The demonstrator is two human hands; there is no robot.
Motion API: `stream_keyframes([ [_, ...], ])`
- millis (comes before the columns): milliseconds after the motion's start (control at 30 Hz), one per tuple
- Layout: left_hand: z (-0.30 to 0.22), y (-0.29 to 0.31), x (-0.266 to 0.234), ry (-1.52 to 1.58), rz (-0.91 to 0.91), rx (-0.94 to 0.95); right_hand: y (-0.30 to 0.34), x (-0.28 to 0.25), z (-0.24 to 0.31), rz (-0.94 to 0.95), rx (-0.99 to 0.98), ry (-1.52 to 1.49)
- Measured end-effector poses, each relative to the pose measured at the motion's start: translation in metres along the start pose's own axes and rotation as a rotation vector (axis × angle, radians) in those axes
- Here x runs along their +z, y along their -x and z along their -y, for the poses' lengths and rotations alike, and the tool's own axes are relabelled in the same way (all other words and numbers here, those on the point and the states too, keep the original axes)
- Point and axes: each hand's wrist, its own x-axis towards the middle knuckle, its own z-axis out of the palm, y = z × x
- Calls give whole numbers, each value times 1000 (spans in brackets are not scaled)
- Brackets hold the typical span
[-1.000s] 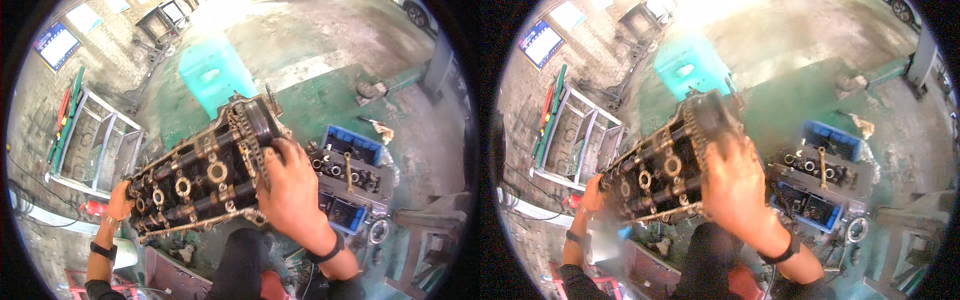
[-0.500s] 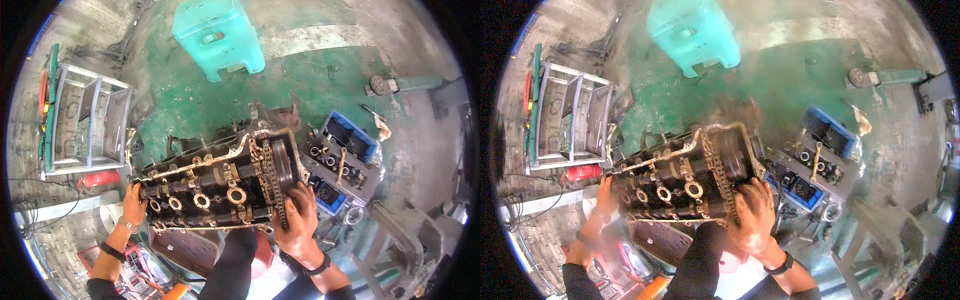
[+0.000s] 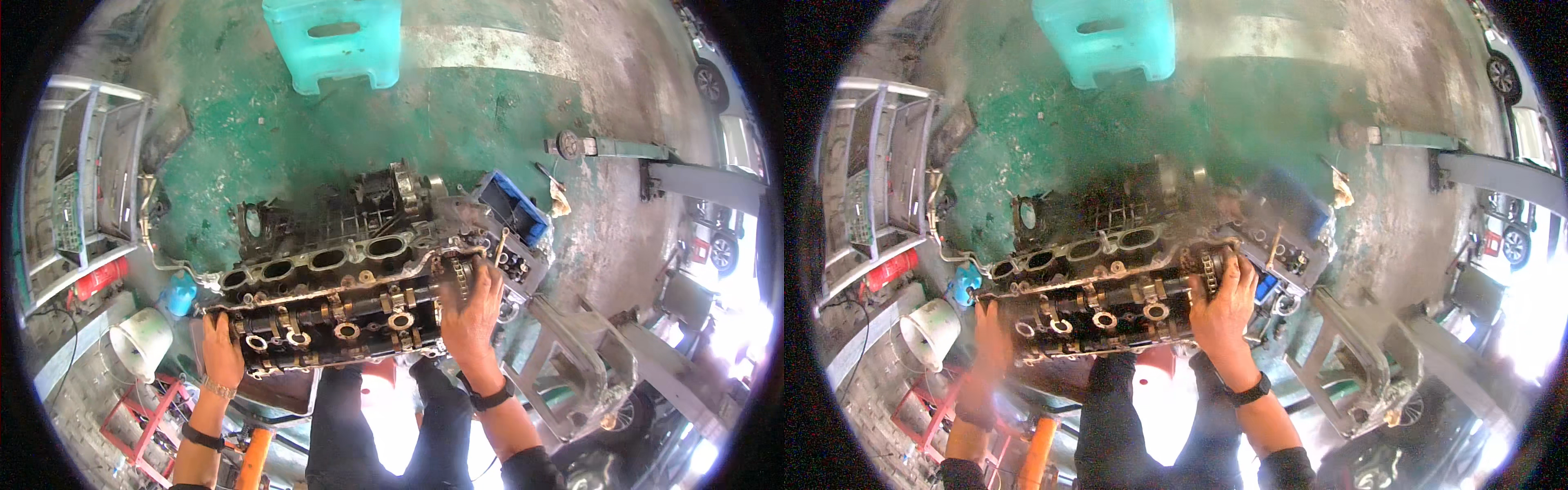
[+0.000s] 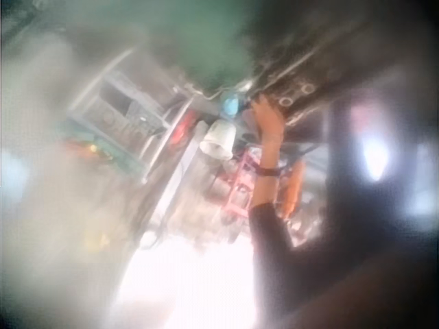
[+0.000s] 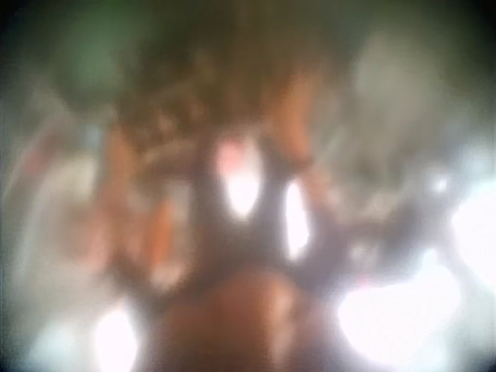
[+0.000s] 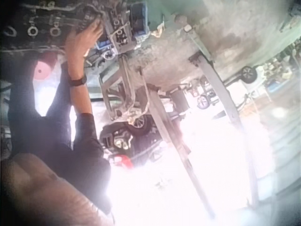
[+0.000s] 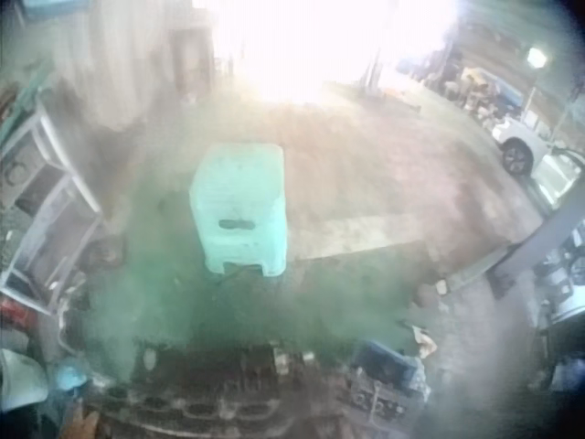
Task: The person holds a disassembled engine cylinder head and repeatedly rotates and tilts it to view the camshafts, timing chain, and valve train. The person uses both hands to stabilize and reposition the component while inspecting internal surfaces.
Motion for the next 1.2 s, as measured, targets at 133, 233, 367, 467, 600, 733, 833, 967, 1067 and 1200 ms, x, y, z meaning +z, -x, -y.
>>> stream_keyframes([
  [133, 3, 0, -5, 36, 93, 2, 0, 8, -1, -42, -6, 48],
  [233, 2, 0, -5, 54, 123, -16, 2, 9, -2, -55, -2, 84],
  [367, 2, 0, -6, 43, 131, -27, 0, 8, 1, -50, -11, 88],
  [467, 4, -2, -8, 64, 135, -15, -2, 5, 4, -44, -14, 81],
  [600, 7, -6, -9, 81, 126, -21, -4, 4, 6, -50, -19, 55],
  [733, 5, -12, -6, 108, 87, -12, -6, -1, 6, -9, 11, 30],
  [833, 4, -14, -8, 180, 105, -76, -6, -4, 3, 26, 34, -27],
  [967, 0, -17, -16, 140, 18, 51, -4, -7, -2, 70, 90, -125],
  [1067, -6, -24, -20, 169, 74, 38, -4, -10, -5, 84, 99, -185],
  [1200, -15, -26, -21, 144, 40, 43, -7, -11, -7, 80, 97, -226],
])
